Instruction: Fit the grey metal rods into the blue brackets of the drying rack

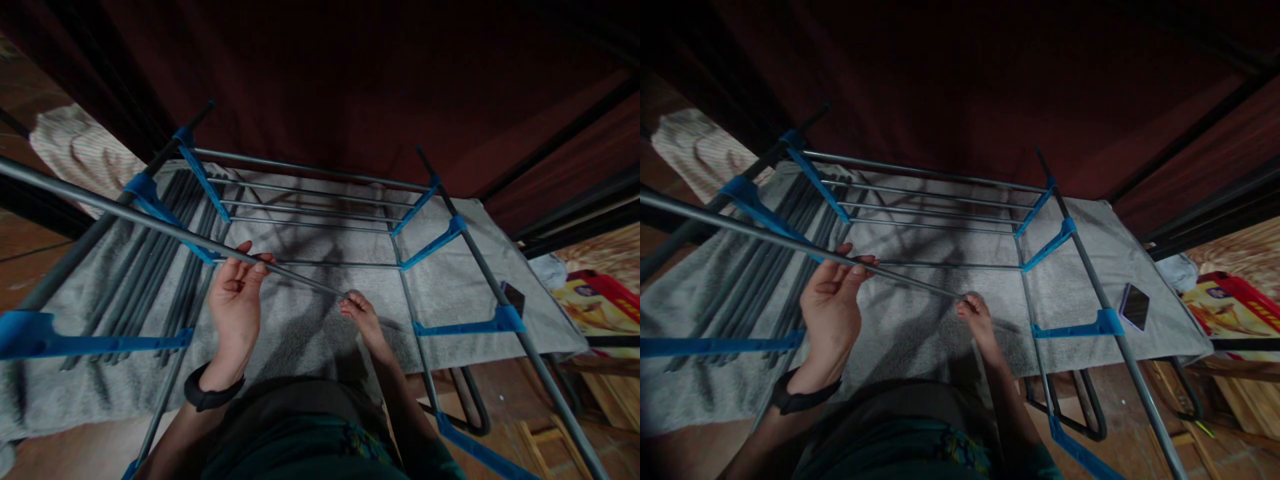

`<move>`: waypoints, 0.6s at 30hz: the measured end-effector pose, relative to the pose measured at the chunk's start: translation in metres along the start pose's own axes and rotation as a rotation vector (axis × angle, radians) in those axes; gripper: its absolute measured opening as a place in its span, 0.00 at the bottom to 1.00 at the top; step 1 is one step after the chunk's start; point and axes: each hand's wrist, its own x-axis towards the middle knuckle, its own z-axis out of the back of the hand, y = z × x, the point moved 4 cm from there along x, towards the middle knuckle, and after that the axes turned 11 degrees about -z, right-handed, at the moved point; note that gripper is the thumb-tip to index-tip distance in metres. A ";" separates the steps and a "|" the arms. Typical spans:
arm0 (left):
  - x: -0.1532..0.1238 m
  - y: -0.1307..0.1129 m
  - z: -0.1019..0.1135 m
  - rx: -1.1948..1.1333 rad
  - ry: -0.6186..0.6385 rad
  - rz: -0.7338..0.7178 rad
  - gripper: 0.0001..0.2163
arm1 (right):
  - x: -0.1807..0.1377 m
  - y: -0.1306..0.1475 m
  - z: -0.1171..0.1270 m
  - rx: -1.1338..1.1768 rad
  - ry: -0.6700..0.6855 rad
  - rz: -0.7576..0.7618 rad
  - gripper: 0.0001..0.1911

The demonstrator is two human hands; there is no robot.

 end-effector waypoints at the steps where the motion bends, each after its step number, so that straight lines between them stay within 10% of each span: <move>1: -0.002 0.001 -0.002 0.003 0.020 0.007 0.18 | -0.001 -0.002 -0.005 -0.026 0.015 0.003 0.15; 18: -0.034 0.009 -0.014 0.257 0.368 -0.056 0.14 | -0.013 -0.013 -0.043 -0.183 0.169 0.068 0.09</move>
